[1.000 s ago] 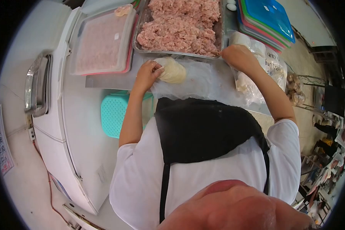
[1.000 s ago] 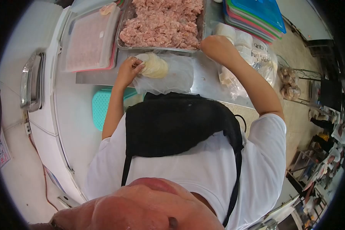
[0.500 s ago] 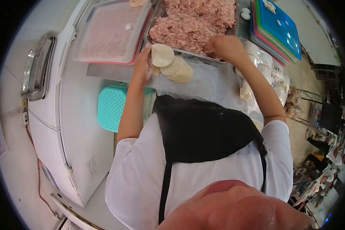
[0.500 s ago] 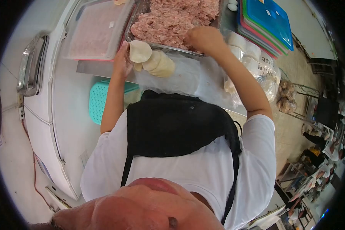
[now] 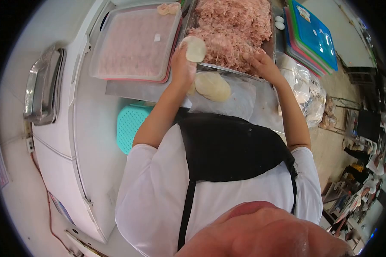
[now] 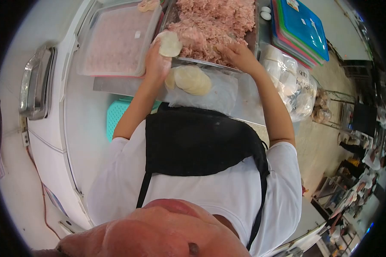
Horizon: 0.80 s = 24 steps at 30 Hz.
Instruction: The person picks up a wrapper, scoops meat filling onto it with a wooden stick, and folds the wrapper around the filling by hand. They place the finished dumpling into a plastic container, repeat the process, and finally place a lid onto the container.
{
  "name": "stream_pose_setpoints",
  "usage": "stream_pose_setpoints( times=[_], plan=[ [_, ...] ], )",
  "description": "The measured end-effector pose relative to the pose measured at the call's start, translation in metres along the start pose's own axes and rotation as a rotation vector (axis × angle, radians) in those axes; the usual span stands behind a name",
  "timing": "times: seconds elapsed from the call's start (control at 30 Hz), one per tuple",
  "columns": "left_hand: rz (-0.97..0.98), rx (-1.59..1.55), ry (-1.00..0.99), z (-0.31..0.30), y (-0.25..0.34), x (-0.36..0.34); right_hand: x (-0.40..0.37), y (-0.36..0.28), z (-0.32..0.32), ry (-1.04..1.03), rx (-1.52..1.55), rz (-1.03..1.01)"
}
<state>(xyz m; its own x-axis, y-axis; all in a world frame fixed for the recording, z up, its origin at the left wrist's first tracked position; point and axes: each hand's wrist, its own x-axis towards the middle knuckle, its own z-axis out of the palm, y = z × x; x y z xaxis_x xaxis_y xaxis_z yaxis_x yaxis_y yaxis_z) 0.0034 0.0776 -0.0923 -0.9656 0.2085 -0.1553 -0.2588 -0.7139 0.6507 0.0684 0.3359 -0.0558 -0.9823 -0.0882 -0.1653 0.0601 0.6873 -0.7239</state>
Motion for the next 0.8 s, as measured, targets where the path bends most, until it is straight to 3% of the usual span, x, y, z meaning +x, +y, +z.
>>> stream_pose_setpoints(
  times=[0.1, 0.13, 0.2, 0.3, 0.43, 0.47, 0.57, 0.67, 0.73, 0.8],
  plan=[
    [-0.221, -0.259, 0.011, 0.044, 0.007, 0.007, -0.004, -0.038, -0.005, 0.138, 0.239, 0.124],
    [-0.176, -0.234, -0.02, 0.052, 0.002, 0.014, -0.002, -0.04, 0.003, 0.227, 0.18, 0.019],
    [-0.288, -0.318, 0.021, 0.064, 0.004, 0.033, -0.001, -0.038, 0.019, 0.4, 0.055, -0.185],
    [-0.375, -0.377, -0.07, 0.06, 0.007, 0.046, -0.011, -0.037, 0.016, 0.456, -0.215, -0.36],
    [-0.32, -0.359, 0.034, 0.04, -0.008, 0.062, -0.042, -0.065, -0.017, 0.311, -0.606, -0.016],
    [-0.315, -0.341, 0.021, 0.04, -0.008, 0.063, -0.044, -0.073, -0.015, 0.411, -0.529, -0.106],
    [-0.334, -0.266, 0.012, 0.056, 0.006, 0.053, -0.03, -0.039, 0.003, 0.412, -0.593, -0.235],
    [-0.259, -0.255, 0.033, 0.047, 0.025, 0.059, -0.034, -0.062, -0.036, 0.278, -0.687, -0.129],
    [-0.107, -0.296, 0.039, 0.058, 0.046, 0.045, -0.024, -0.051, -0.031, 0.146, -0.732, -0.137],
    [-0.075, -0.288, 0.023, 0.051, 0.055, 0.043, -0.005, -0.033, -0.017, 0.049, -0.785, -0.139]
  ],
)
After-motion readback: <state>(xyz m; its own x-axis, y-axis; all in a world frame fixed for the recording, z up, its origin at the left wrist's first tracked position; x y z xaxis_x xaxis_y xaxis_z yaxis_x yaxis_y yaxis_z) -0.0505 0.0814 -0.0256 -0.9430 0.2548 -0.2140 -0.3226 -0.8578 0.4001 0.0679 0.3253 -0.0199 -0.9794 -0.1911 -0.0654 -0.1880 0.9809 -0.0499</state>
